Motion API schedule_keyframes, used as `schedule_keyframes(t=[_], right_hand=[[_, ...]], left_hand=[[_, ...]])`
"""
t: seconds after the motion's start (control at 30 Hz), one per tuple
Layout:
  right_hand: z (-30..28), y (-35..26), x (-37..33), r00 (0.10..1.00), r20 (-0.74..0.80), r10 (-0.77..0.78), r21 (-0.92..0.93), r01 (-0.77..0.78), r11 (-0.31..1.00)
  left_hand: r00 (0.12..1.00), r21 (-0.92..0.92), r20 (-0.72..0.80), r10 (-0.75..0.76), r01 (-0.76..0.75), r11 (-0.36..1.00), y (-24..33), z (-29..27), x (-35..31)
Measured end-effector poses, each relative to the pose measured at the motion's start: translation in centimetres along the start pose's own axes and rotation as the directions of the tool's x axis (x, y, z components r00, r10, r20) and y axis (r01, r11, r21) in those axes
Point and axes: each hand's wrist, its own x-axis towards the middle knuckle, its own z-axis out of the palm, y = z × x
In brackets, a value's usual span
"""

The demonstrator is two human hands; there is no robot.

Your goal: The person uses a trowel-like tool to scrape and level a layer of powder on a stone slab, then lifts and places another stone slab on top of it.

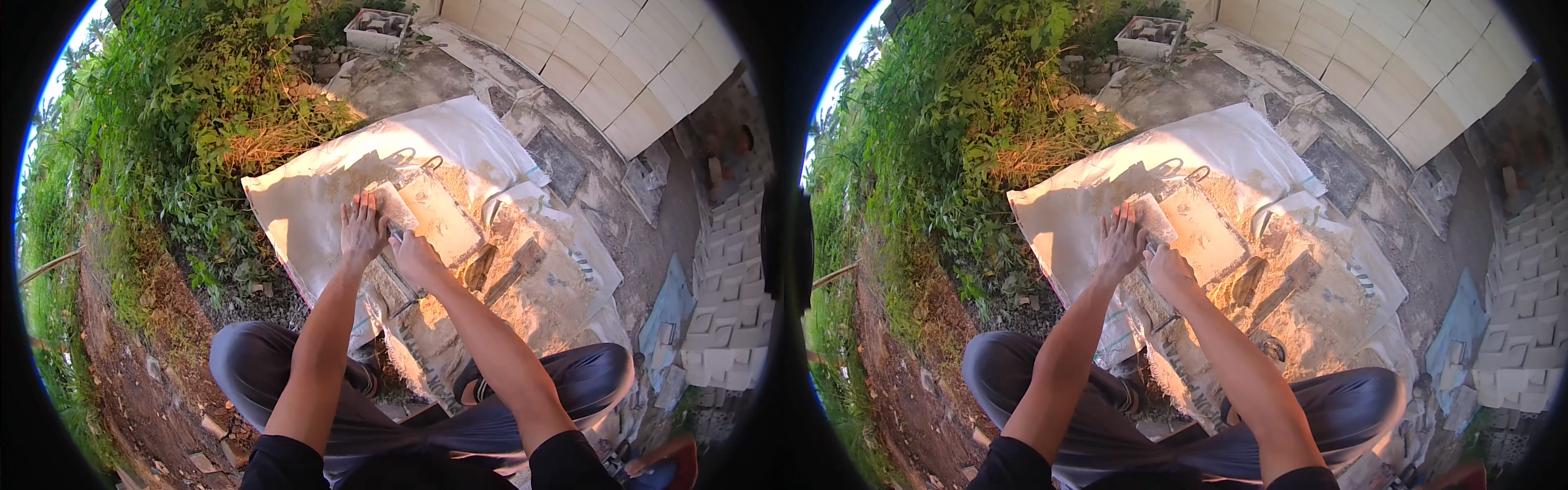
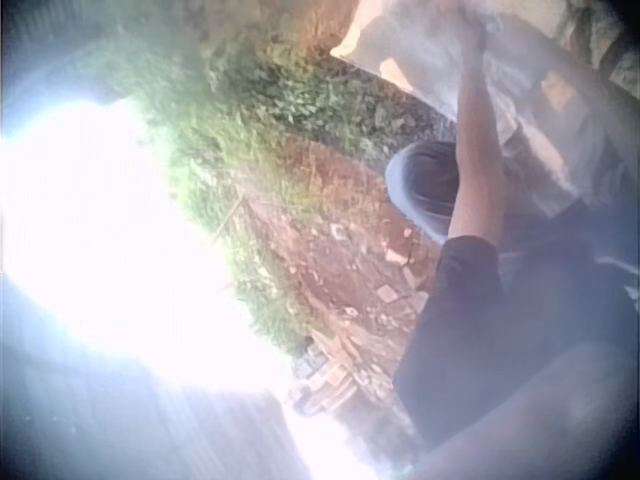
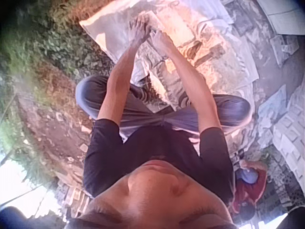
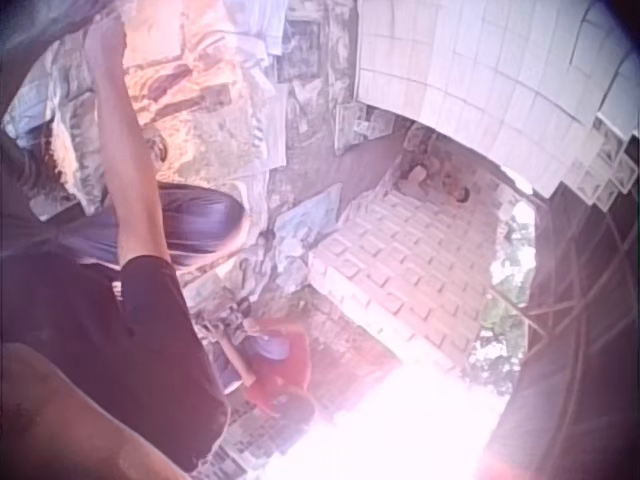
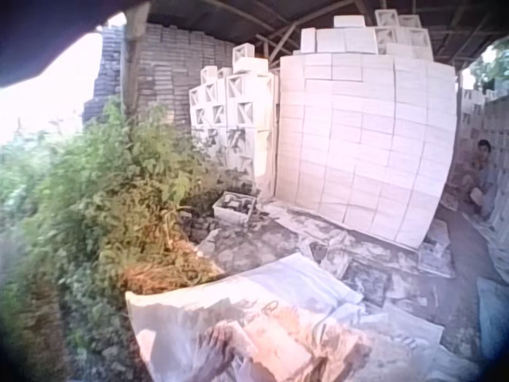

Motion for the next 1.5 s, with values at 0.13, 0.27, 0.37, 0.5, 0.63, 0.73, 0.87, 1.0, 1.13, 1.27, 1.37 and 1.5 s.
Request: schedule_keyframes(t=[0.13,0.27,0.37,0.5,0.63,0.73,0.87,1.0,1.13,1.27,1.37,1.5], right_hand=[[1.2,1.3,-1.5,0.998,0.057,0.039,-0.042,-0.037,0.998],[1.0,4.9,-5.6,0.986,0.125,0.113,-0.071,-0.105,0.992],[-0.1,5.3,-8.4,0.961,0.182,0.207,-0.125,-0.186,0.975],[-2.1,7.0,-12.0,0.963,0.171,0.21,-0.149,-0.185,0.971],[-3.4,6.6,-11.8,0.976,0.173,0.135,-0.162,-0.107,0.981],[-3.8,4.8,-8.9,0.987,0.1,0.129,-0.079,-0.121,0.989],[-1.6,1.4,-2.6,0.992,0.106,0.062,-0.042,-0.058,0.997],[1.9,2.7,-2.7,0.999,0.038,0.006,-0.071,-0.003,0.997],[0.6,5.6,-6.0,0.987,0.139,0.083,-0.048,-0.077,0.996],[-1.0,8.2,-11.3,0.963,0.204,0.179,-0.078,-0.166,0.983],[-2.8,10.1,-14.5,0.96,0.22,0.171,-0.096,-0.153,0.984],[-4.7,9.3,-14.9,0.98,0.136,0.143,-0.139,-0.124,0.982]], left_hand=[[0.999,-0.012,-0.041,-0.02,0.019,1.0,0.9,1.8,-2.8],[0.999,-0.09,-0.009,-0.035,0.034,0.995,5.3,1.9,-6.5],[0.997,-0.135,0.061,-0.043,0.051,0.99,7.4,2.0,-8.9],[0.998,-0.182,0.054,-0.031,0.04,0.983,10.6,1.7,-12.4],[0.993,-0.206,0.097,-0.061,0.08,0.975,11.2,1.9,-11.9],[0.999,-0.161,0.015,-0.052,0.054,0.985,9.2,0.6,-7.3],[0.999,-0.009,-0.021,-0.04,0.04,0.999,2.8,-0.2,-2.3],[0.996,-0.043,-0.012,-0.083,0.082,0.996,2.6,1.6,-4.4],[0.997,-0.069,0.007,-0.078,0.079,0.995,6.7,1.9,-7.7],[0.995,-0.113,0.029,-0.092,0.094,0.989,11.1,2.5,-12.1],[0.995,-0.154,0.038,-0.092,0.097,0.983,14.2,2.3,-14.9],[0.989,-0.209,0.114,-0.096,0.119,0.971,15.2,2.0,-14.0]])
